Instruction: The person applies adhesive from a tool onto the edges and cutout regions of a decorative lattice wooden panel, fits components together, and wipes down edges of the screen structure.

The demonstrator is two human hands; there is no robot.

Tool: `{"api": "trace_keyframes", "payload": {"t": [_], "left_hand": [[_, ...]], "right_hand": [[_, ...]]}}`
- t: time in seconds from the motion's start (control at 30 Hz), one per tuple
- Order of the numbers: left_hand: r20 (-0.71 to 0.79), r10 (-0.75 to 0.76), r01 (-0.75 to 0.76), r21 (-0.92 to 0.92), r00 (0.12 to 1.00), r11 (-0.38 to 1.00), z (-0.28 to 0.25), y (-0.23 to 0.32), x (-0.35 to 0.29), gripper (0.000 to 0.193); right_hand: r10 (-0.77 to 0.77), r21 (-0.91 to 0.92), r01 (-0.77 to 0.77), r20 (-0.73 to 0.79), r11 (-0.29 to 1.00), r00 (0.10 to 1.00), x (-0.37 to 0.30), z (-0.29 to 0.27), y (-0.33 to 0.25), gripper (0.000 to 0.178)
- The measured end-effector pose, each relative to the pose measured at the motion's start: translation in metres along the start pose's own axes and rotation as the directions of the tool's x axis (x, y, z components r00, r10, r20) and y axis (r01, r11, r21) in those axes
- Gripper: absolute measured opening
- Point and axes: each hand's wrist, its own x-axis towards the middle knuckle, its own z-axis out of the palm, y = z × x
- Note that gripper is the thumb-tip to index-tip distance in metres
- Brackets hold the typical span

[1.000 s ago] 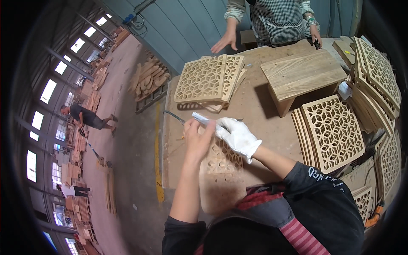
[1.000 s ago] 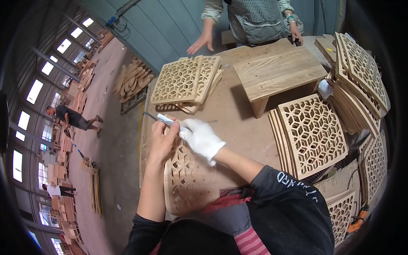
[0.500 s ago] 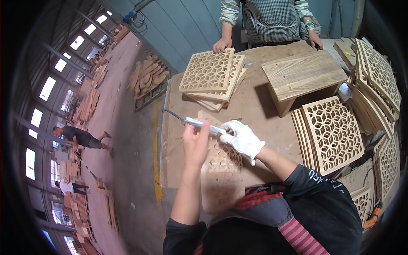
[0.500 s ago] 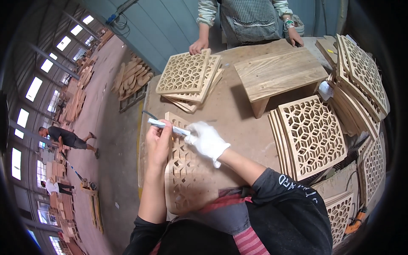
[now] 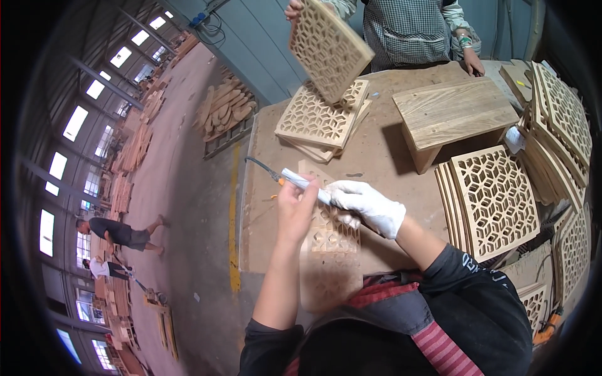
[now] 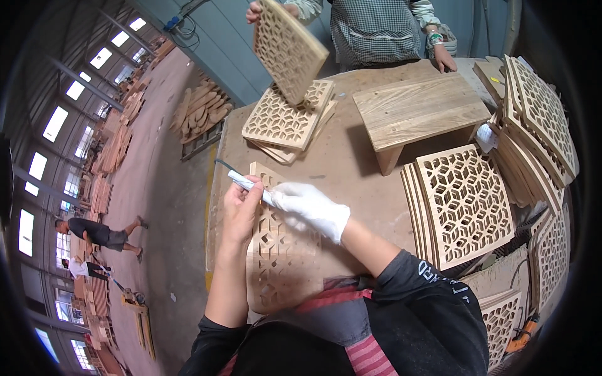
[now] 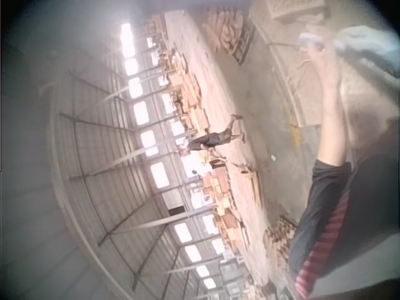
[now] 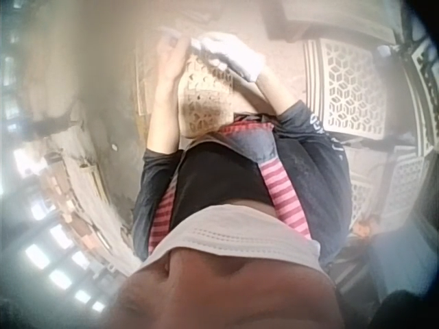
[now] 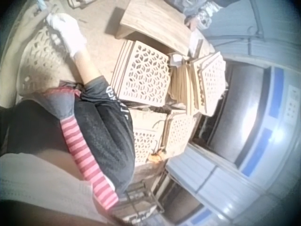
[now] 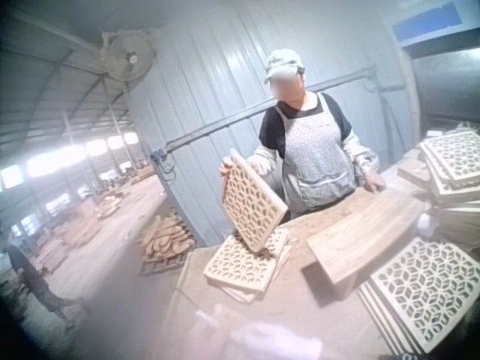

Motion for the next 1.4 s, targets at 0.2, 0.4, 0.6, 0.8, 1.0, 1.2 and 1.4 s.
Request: {"api": "trace_keyframes", "payload": {"t": [0.2, 0.4, 0.6, 0.8, 1.0, 1.2, 1.4], "left_hand": [[0.078, 0.037, -0.030, -0.091, 0.996, 0.995, 0.001, -0.003, 0.000, 0.023], [0.083, 0.093, -0.075, -0.199, 0.992, 0.977, 0.006, 0.005, -0.004, 0.037], [0.061, 0.046, -0.032, -0.216, 0.997, 0.976, 0.003, 0.007, 0.000, 0.040], [-0.003, 0.001, -0.001, -0.153, 1.000, 0.988, 0.006, 0.011, 0.002, 0.018], [-0.057, -0.015, 0.013, -0.035, 0.998, 0.999, 0.000, 0.006, 0.006, 0.015], [-0.117, 0.057, -0.069, -0.101, 0.992, 0.992, -0.005, -0.005, 0.002, 0.009], [-0.097, 0.071, -0.088, -0.173, 0.993, 0.981, -0.007, -0.008, 0.000, 0.013]], "right_hand": [[0.080, 0.048, -0.075, -0.106, 0.996, 0.991, 0.007, 0.002, 0.008, 0.025], [0.065, 0.120, -0.045, -0.169, 0.992, 0.983, 0.011, 0.003, 0.008, 0.020], [-0.272, -0.423, 0.132, -0.289, 0.896, 0.918, 0.019, 0.001, 0.027, 0.018], [-0.508, -0.590, 0.255, -0.312, 0.766, 0.803, 0.022, 0.011, 0.038, 0.018], [-0.243, -0.393, 0.099, -0.338, 0.914, 0.909, 0.015, 0.016, 0.023, 0.016], [-0.318, -0.700, 0.079, -0.219, 0.710, 0.923, 0.010, 0.001, 0.034, 0.027], [-0.042, -0.326, -0.020, -0.181, 0.945, 0.983, 0.000, 0.002, 0.031, 0.045]]}}
